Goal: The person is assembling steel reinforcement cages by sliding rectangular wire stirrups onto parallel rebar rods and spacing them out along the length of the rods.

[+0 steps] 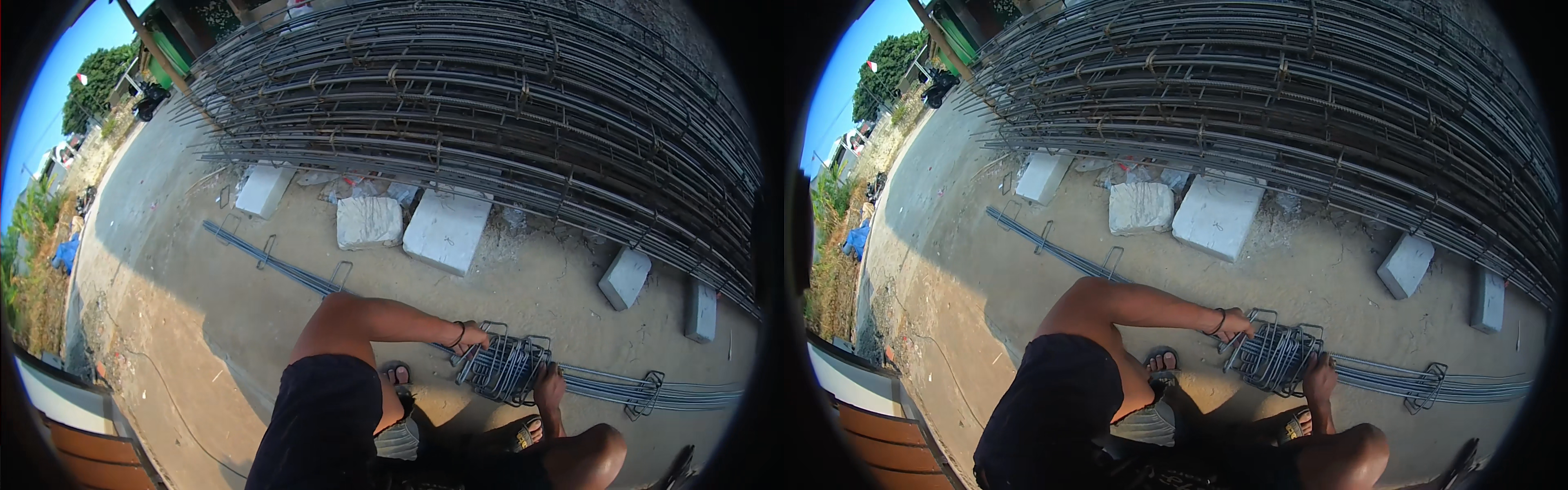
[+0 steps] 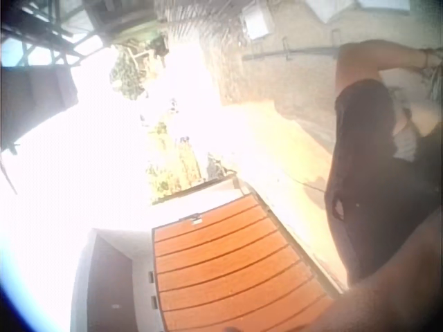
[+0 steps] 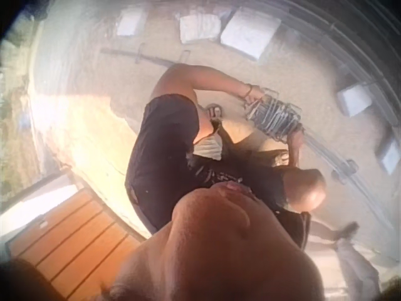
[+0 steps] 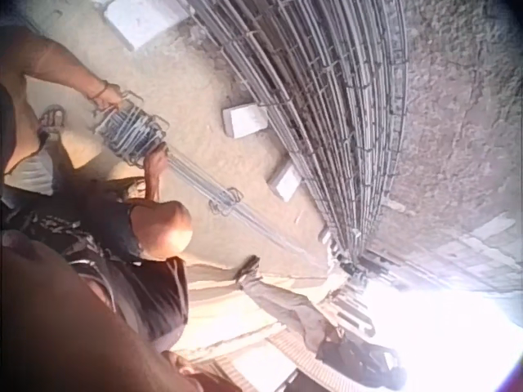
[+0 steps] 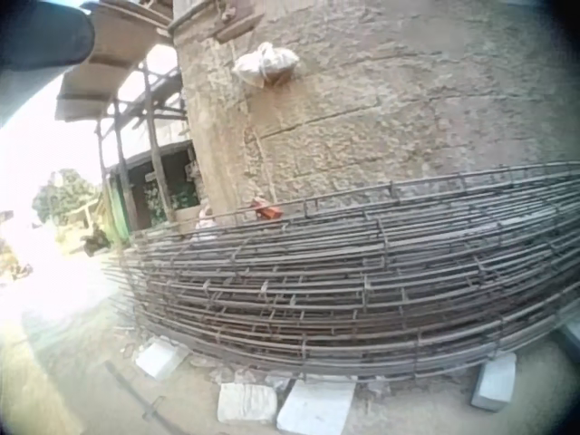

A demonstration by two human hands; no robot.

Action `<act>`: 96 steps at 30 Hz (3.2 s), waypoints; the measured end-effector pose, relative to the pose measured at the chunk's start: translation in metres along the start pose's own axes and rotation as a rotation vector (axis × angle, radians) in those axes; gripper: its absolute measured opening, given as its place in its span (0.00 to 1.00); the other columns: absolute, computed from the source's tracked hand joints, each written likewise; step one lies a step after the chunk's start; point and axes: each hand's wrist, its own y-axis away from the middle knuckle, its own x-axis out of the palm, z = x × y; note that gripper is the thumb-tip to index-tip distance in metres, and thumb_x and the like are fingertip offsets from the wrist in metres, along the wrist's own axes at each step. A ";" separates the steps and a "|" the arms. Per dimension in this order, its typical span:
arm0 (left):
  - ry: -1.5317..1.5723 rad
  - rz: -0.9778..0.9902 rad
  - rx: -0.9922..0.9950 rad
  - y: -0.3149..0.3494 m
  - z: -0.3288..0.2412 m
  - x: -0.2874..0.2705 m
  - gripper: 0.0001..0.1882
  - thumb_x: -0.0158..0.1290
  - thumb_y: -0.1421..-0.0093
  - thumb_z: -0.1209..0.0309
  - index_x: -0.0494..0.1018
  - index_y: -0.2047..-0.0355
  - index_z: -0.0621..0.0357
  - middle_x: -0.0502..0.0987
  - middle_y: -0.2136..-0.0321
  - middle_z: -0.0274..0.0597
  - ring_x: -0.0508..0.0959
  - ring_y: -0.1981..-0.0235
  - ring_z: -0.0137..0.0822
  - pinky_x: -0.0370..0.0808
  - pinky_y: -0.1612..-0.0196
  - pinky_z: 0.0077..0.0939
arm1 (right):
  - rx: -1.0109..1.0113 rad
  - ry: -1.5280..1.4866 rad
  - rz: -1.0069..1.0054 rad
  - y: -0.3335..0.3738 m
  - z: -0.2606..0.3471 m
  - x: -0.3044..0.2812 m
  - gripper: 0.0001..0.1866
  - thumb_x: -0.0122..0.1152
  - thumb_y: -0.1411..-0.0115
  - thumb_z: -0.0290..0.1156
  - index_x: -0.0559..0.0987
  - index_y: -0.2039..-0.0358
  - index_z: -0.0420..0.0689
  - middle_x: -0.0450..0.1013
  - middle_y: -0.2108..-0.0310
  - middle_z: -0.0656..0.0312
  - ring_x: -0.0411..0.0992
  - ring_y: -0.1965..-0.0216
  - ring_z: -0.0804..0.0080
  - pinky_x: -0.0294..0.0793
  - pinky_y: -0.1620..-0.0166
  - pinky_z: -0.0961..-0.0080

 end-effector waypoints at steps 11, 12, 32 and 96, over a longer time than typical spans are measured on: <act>0.063 0.083 -0.048 -0.006 -0.003 -0.001 0.12 0.54 0.45 0.68 0.72 0.64 0.62 0.77 0.67 0.44 0.80 0.70 0.34 0.76 0.70 0.23 | 0.147 -0.020 0.101 0.002 -0.004 -0.008 0.20 0.46 0.39 0.45 0.70 0.68 0.38 0.72 0.74 0.41 0.71 0.75 0.40 0.71 0.73 0.49; 0.055 0.070 -0.050 -0.006 -0.003 -0.001 0.12 0.53 0.44 0.68 0.72 0.63 0.63 0.78 0.67 0.44 0.80 0.69 0.35 0.76 0.69 0.23 | 0.134 -0.047 0.091 0.003 -0.005 -0.008 0.20 0.45 0.38 0.46 0.70 0.68 0.38 0.72 0.73 0.41 0.71 0.74 0.40 0.71 0.72 0.49; 0.094 0.152 -0.065 -0.014 -0.005 -0.004 0.12 0.51 0.43 0.69 0.70 0.63 0.66 0.78 0.69 0.49 0.80 0.67 0.43 0.78 0.67 0.31 | 0.203 -0.183 0.135 0.004 -0.007 -0.017 0.21 0.41 0.37 0.48 0.71 0.65 0.40 0.71 0.70 0.44 0.71 0.68 0.43 0.71 0.65 0.52; 0.058 0.180 -0.045 -0.048 0.024 -0.021 0.15 0.51 0.44 0.65 0.70 0.58 0.58 0.74 0.65 0.44 0.75 0.64 0.40 0.77 0.64 0.38 | 0.287 -0.320 0.091 0.012 -0.010 -0.010 0.20 0.44 0.37 0.49 0.65 0.58 0.44 0.72 0.71 0.45 0.71 0.67 0.45 0.69 0.65 0.55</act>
